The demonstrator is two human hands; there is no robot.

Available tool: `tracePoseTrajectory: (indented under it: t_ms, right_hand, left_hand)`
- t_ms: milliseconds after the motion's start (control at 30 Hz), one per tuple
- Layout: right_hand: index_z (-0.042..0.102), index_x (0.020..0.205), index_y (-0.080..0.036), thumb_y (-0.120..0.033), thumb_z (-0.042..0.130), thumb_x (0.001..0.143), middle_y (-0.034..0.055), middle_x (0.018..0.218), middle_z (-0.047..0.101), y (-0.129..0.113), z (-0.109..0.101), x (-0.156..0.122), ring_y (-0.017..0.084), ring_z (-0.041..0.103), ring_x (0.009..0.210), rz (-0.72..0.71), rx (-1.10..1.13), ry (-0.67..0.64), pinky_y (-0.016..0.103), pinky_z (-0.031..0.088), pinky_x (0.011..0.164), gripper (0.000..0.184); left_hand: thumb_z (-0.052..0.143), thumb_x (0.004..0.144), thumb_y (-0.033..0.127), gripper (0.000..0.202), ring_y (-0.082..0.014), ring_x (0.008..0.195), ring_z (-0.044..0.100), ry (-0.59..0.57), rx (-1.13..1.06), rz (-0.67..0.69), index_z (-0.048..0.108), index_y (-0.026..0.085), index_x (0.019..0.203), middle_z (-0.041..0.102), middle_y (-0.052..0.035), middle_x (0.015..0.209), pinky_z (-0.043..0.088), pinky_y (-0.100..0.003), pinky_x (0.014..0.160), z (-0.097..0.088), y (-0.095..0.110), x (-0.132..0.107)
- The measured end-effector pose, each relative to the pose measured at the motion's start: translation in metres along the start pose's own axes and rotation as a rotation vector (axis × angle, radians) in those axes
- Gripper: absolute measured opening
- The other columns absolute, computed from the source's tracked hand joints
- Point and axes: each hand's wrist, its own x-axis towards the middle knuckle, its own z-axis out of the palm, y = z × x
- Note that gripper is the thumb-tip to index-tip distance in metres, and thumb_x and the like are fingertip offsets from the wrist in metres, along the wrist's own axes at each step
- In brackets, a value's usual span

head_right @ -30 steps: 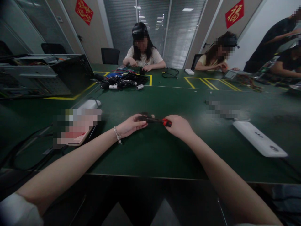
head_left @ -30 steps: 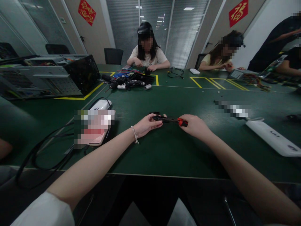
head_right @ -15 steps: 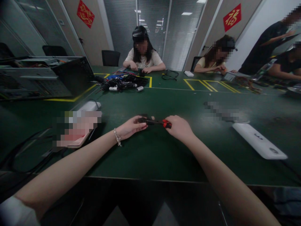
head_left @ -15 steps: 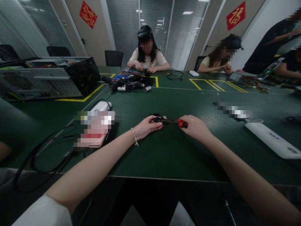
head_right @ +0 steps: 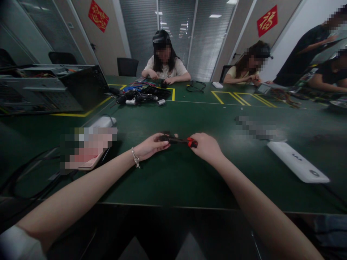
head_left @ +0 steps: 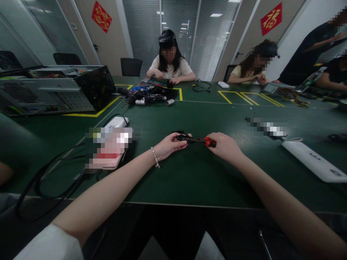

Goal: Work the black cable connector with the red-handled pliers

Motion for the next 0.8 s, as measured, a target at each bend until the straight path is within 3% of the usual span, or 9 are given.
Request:
tracePoseTrajectory:
  t_ms: [200,533,800]
  right_hand:
    - [0.060,0.087,-0.021,-0.028,0.049,0.073,0.0031,0.085,0.062,-0.0015,0.0005,-0.0004,0.016,0.054,0.075,0.049,0.002,-0.029,0.027,0.040,0.058,0.019]
    - [0.059,0.085,-0.020,-0.024,0.051,0.072,0.0036,0.081,0.061,0.0017,-0.0016,-0.0014,0.017,0.051,0.074,-0.042,-0.088,0.083,0.027,0.037,0.057,0.016]
    - [0.061,0.088,-0.022,-0.027,0.050,0.072,0.0030,0.086,0.062,-0.0003,-0.0005,-0.0002,0.016,0.054,0.074,0.052,0.002,-0.030,0.026,0.040,0.057,0.020]
  left_hand:
    - [0.062,0.070,0.001,0.029,-0.0109,0.082,0.062,0.043,-0.003,-0.008,0.053,0.013,0.094,0.058,-0.0044,0.092,0.042,-0.034,0.095,0.0027,0.0008,-0.0001]
    - [0.061,0.070,0.000,0.028,-0.0106,0.082,0.062,0.038,0.010,-0.008,0.054,0.013,0.093,0.058,-0.0034,0.091,0.042,-0.034,0.095,0.0068,0.0038,-0.0035]
    - [0.062,0.069,0.001,0.031,-0.0111,0.086,0.061,0.035,0.028,-0.009,0.054,0.014,0.096,0.057,-0.0049,0.099,0.042,-0.033,0.095,0.0045,0.0030,-0.0031]
